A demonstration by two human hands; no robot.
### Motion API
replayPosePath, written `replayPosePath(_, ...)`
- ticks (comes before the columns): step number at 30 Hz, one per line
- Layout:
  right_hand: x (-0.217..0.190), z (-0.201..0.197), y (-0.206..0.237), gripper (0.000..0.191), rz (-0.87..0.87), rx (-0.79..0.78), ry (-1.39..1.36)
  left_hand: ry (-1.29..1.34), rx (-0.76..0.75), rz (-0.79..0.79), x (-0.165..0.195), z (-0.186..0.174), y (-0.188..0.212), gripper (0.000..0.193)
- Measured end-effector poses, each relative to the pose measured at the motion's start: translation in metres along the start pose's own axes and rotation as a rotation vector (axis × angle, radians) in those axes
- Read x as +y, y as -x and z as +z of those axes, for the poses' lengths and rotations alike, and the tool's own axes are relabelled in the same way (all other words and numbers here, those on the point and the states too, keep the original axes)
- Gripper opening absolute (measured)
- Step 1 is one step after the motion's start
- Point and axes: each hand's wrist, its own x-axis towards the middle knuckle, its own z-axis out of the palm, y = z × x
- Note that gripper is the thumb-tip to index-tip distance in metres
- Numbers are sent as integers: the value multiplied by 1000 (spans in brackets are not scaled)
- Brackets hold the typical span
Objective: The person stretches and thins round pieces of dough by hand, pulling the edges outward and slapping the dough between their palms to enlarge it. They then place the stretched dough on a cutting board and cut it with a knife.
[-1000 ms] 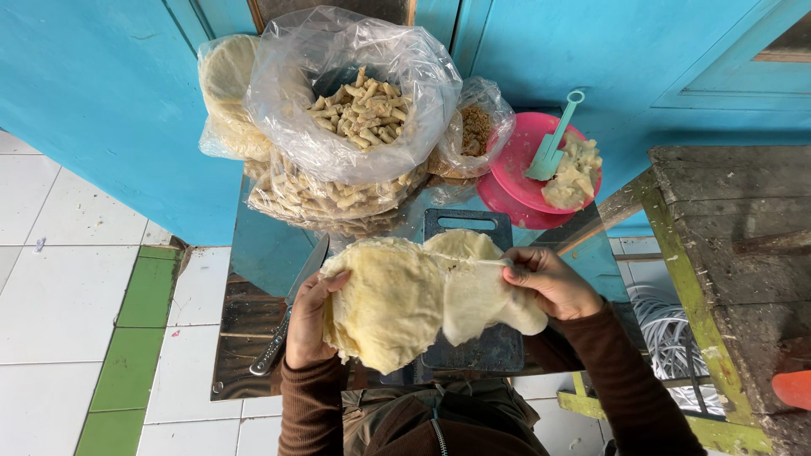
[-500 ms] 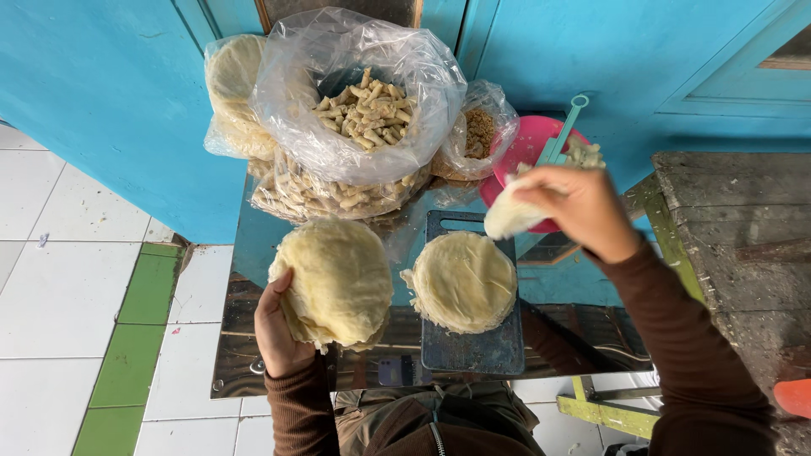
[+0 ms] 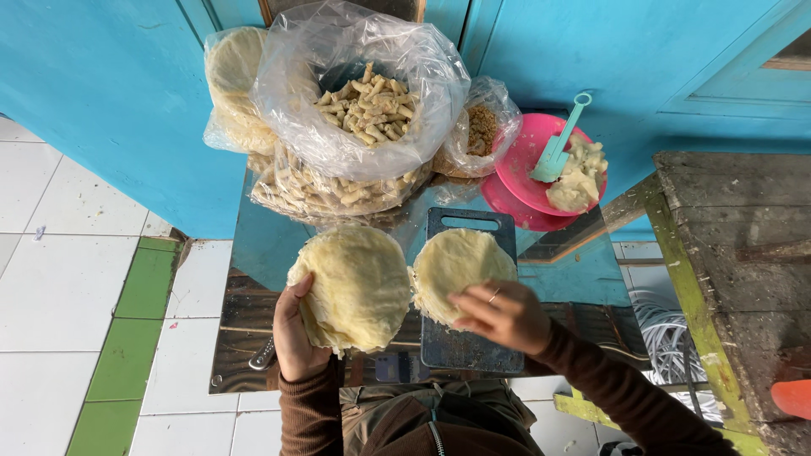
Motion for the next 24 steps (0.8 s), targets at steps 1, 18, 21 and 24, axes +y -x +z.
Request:
replayPosePath(1,5,-4,2,27,57,27,-65,-4,2,-1,-1,1,1,44)
replayPosePath(18,43,-9,31,25,987,-134,-221,-17,-81,-94,-16,12,7,41)
replayPosePath(21,42,-8,34,25,916,-79,-209,8,-104,-114,-21,12,6,40)
replayPosePath(24,46,-8,41,23,889,-30,-309,22,-129,-118,-26,14,6,40)
